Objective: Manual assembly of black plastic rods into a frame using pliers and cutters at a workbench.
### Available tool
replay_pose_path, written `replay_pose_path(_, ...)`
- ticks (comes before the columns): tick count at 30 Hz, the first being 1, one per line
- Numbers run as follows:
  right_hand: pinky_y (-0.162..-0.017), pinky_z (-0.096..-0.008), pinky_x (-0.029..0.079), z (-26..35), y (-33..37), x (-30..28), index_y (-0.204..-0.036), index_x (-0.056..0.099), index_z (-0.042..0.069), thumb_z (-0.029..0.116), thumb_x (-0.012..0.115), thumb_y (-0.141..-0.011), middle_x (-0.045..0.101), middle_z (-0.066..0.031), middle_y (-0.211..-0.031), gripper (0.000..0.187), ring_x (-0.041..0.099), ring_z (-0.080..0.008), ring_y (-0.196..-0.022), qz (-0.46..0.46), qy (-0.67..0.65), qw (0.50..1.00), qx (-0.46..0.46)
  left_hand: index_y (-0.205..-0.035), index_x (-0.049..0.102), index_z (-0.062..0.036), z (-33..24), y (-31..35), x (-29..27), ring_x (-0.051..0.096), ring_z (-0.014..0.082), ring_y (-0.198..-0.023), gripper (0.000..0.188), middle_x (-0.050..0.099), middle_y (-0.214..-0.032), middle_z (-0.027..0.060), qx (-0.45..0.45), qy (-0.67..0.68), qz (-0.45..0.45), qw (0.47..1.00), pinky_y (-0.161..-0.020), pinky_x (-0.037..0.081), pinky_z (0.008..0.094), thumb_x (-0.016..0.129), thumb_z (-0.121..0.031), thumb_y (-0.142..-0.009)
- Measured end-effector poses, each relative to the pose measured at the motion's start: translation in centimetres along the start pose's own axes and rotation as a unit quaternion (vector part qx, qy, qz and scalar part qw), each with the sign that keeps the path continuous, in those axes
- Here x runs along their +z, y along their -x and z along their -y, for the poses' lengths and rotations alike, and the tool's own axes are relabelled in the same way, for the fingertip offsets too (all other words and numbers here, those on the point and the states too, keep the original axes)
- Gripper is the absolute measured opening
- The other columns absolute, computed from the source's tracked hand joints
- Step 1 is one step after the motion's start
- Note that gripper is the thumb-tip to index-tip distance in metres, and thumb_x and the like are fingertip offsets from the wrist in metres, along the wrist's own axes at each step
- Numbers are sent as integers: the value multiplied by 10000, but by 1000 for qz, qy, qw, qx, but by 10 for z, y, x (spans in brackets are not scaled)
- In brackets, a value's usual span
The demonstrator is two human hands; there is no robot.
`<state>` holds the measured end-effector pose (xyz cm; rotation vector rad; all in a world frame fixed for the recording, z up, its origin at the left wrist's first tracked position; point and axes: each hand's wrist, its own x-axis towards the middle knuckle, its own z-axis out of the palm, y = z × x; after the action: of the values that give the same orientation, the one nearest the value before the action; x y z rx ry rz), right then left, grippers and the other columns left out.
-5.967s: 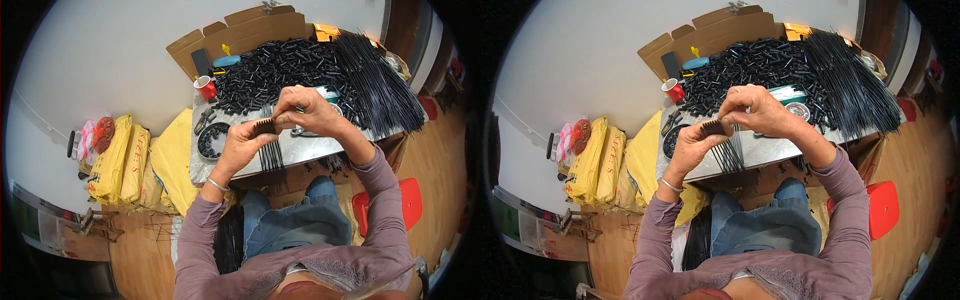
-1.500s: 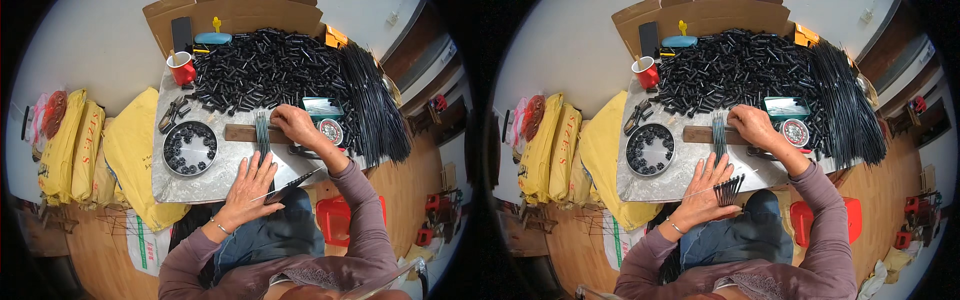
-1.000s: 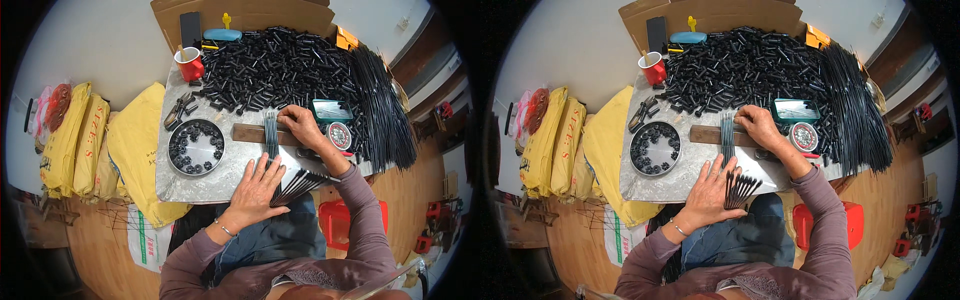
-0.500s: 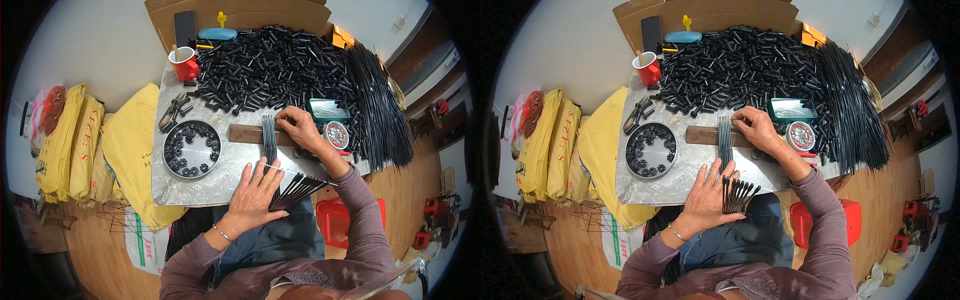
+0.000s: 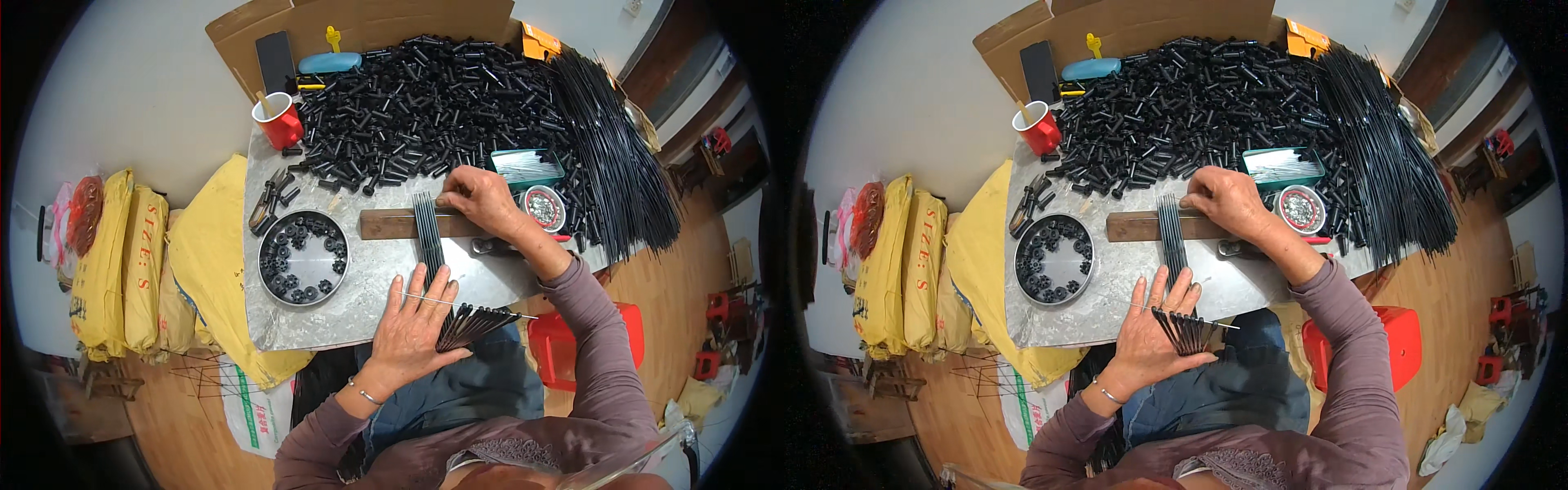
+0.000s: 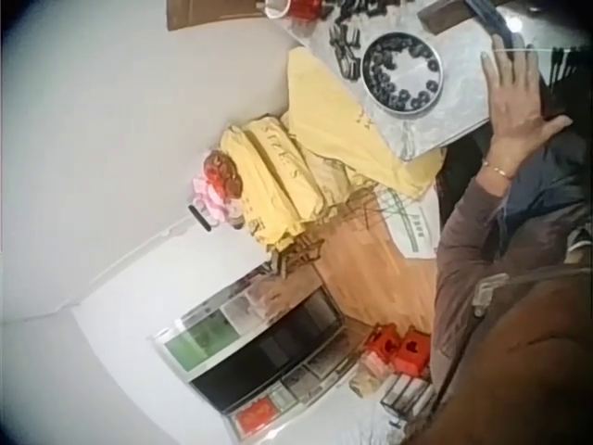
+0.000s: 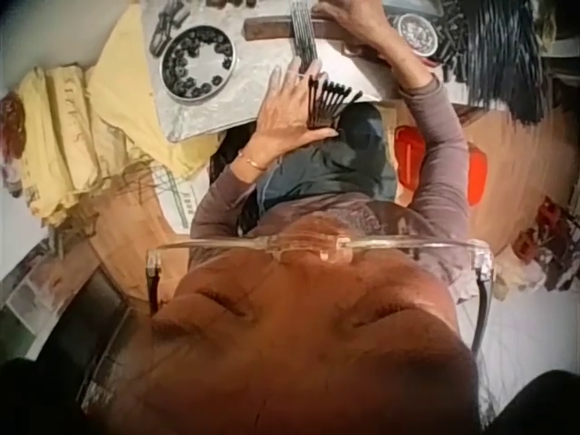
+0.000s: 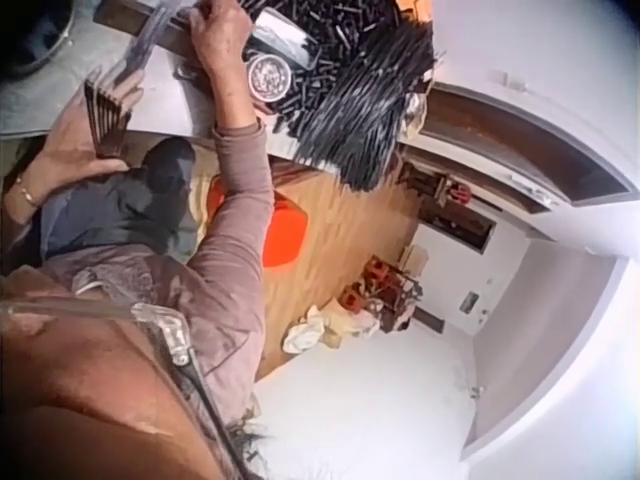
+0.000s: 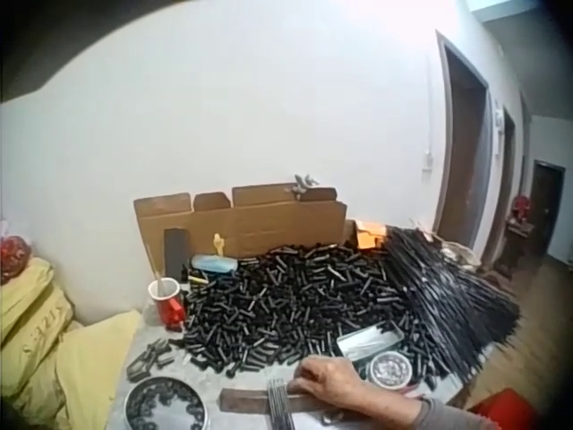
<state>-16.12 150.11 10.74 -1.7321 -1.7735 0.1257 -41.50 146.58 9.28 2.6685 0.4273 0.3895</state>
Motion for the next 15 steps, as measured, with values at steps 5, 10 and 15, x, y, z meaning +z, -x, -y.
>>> replay_pose_path(5, -630, -317, 486, -5, 1, -4, -851, 636, 21, 27, 648, -791, 602, -83, -792, 62, 602, -238, -708, -3, -59, 994, -90, -1334, 444, -5, 0, -2, 1, 229, 409, -1374, 923, 298, -1487, 163, 6, 4, -1, 1000, -1101, 157, 549, 698, -596, -673)
replay_pose_path(10, -647, -323, 489, 9, 3, 0, -856, 638, 26, 5, 637, -782, 597, -78, -795, 77, 605, -236, -727, 0, -9, 1000, -25, -1335, 442, -8, 0, 0, 1, 224, 408, -1375, 921, 303, -1482, 162, 1, 3, 1, 1000, -1105, 151, 543, 696, -597, -675)
replay_pose_path(15, -662, -317, 492, 0, -7, -9, -854, 645, 39, 14, 653, -766, 609, -72, -809, 92, 614, -228, -737, 37, -15, 998, -50, -1339, 439, -12, 0, 0, 0, 204, 402, -1384, 921, 295, -1484, 161, 7, 3, 1, 1000, -1110, 142, 544, 685, -608, -682)
